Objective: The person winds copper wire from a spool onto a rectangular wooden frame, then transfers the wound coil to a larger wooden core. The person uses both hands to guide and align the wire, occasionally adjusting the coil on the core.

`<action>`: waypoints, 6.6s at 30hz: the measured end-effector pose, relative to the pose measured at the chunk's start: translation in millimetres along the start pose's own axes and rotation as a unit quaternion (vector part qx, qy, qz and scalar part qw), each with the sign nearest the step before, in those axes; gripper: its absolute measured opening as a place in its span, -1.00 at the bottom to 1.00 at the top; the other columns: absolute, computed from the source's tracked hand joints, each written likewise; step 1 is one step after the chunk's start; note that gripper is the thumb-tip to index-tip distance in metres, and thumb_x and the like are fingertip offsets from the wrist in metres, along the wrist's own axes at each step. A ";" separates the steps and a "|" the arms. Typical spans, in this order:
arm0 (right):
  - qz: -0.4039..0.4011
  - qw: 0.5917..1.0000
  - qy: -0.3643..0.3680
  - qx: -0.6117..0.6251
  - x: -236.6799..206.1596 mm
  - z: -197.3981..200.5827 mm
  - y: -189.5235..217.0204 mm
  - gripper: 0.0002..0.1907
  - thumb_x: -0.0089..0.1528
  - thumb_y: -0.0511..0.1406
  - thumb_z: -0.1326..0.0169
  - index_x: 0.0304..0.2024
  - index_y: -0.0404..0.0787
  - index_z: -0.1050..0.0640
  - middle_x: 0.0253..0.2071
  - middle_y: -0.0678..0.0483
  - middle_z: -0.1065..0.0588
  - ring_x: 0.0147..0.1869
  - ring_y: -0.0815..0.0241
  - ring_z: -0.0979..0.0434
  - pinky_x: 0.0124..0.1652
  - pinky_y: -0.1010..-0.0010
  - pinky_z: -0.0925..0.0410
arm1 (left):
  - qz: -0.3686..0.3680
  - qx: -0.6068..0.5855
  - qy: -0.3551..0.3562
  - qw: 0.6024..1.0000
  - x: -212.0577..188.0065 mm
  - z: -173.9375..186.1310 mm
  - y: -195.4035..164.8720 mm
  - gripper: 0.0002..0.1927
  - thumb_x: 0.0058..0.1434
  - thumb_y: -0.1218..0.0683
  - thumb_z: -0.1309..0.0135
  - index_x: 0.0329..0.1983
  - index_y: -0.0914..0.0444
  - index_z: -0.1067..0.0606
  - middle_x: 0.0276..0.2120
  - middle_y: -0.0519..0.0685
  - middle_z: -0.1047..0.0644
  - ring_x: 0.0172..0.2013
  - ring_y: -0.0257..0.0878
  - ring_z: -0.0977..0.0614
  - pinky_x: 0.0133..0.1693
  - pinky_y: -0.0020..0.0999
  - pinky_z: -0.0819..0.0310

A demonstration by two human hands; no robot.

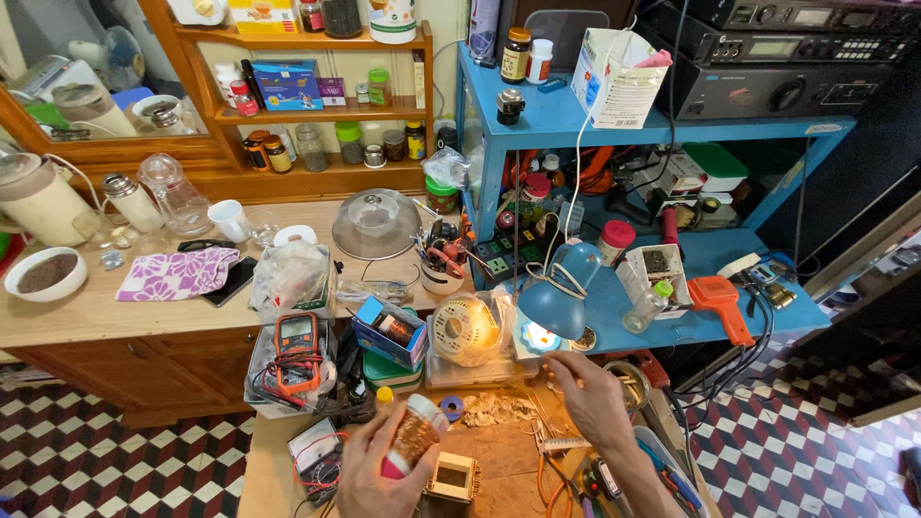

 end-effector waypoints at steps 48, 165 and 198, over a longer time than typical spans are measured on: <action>-0.074 0.851 0.307 0.420 -60.9 -52.3 -16.3 -0.80 0.35 -0.30 -0.06 -0.27 -0.34 -0.58 -0.55 0.17 -0.34 -0.47 0.39 -0.28 -0.41 0.55 -0.17 | 0.395 -0.596 0.008 0.699 -71.3 -88.5 -36.7 -0.35 0.15 0.06 -0.28 0.28 0.35 -0.38 -0.02 0.07 -0.59 -0.07 -0.25 -0.64 -0.04 -0.35 -0.54; -0.164 0.896 0.406 0.071 -89.7 -220.2 -40.7 -0.72 0.33 -0.22 -0.06 -0.04 -0.25 -0.64 -0.32 -0.03 -0.64 -0.30 0.20 -0.55 -0.25 0.29 -0.44 | 0.506 -0.520 0.215 0.654 4.6 -125.4 160.1 -0.37 0.14 -0.16 -0.29 0.15 0.29 -0.45 -0.12 -0.06 -0.54 -0.17 -0.29 -0.62 -0.12 -0.32 -0.57; -0.035 0.919 0.283 -0.273 -160.2 -149.9 -68.8 -0.79 0.22 -0.21 -0.12 -0.22 -0.16 -0.67 -0.27 -0.03 -0.59 -0.18 -0.09 -0.61 -0.17 0.14 -0.45 | 0.015 -0.183 0.592 0.785 -90.0 -104.7 115.3 -0.35 -0.05 -0.27 -0.30 0.01 0.18 -0.53 -0.09 0.04 -0.59 -0.05 -0.08 -0.64 0.00 -0.22 -0.55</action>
Point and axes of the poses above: each hand's wrist, its own x-axis towards the middle knuckle, its own z-axis out of the back of the hand, y = z × x, the point moved 4 cm from there along x, towards the middle knuckle
